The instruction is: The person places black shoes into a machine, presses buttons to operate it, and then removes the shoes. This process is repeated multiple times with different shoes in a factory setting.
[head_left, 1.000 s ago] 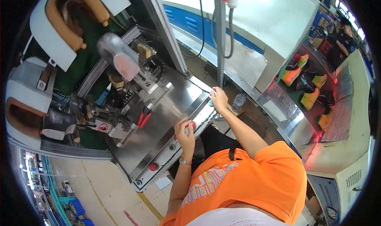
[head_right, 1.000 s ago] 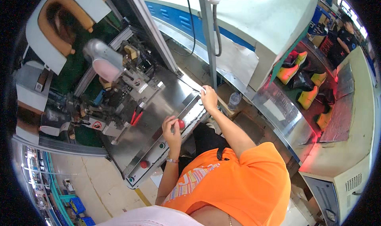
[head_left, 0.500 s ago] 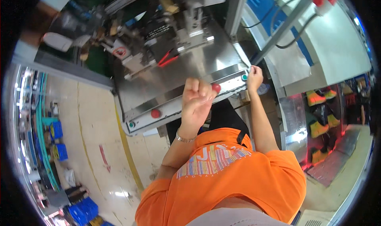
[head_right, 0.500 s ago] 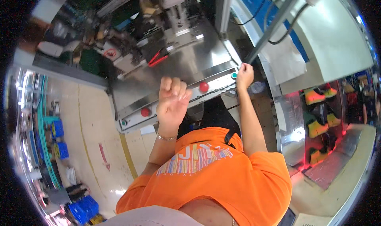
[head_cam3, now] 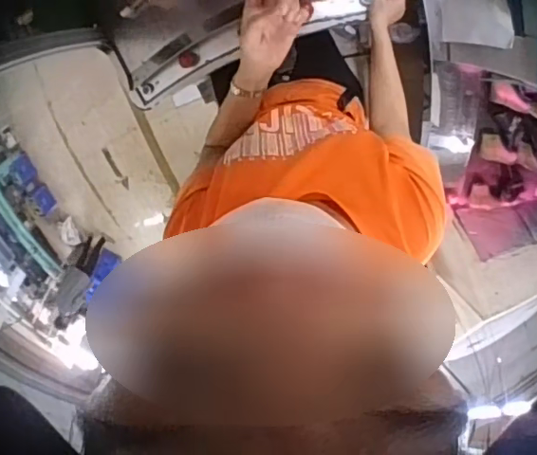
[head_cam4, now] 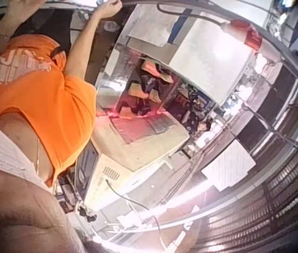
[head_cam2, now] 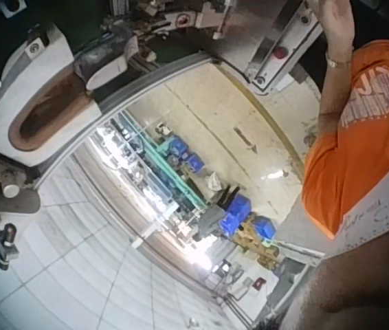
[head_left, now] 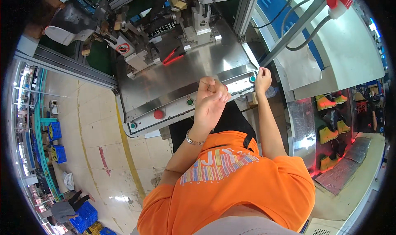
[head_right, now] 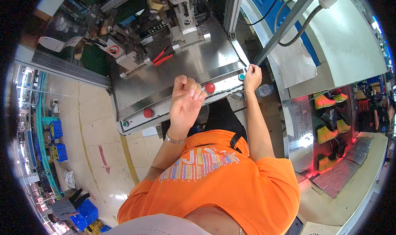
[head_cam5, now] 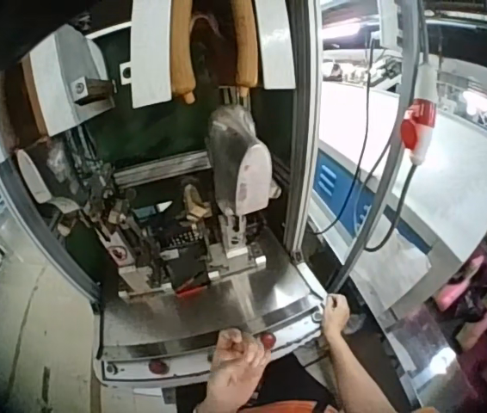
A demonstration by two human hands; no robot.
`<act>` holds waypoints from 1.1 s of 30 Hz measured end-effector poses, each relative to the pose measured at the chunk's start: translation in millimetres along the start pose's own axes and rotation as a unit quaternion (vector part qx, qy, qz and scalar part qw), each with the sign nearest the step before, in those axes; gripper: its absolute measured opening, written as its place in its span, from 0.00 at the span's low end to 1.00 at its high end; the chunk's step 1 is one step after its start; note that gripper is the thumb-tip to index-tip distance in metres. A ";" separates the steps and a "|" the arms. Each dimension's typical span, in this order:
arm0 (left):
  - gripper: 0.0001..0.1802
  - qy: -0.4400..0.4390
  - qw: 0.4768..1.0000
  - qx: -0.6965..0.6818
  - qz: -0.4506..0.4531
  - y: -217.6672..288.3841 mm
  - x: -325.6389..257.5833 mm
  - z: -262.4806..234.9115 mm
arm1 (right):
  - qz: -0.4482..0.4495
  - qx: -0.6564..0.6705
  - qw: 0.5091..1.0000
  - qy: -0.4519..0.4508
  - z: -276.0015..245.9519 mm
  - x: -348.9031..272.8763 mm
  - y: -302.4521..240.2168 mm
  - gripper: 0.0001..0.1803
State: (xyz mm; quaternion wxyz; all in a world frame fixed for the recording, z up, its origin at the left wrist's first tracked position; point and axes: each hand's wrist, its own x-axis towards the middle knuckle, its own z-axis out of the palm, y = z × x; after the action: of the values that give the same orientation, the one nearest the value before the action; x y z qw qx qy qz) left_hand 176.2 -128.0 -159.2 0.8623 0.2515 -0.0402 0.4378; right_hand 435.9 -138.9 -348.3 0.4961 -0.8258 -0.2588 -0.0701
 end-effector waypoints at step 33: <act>0.15 0.051 0.830 0.542 0.119 -34.0 -2.7 -29.8 | 0.050 0.492 0.803 -0.333 -98.5 -76.5 -171.6 0.06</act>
State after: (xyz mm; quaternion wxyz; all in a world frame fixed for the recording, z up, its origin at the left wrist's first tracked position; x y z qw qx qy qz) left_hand 196.4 -132.7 -199.5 0.5296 0.6490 0.2177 0.5009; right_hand 299.1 -186.3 -193.4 0.7222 -0.4549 -0.3657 0.3711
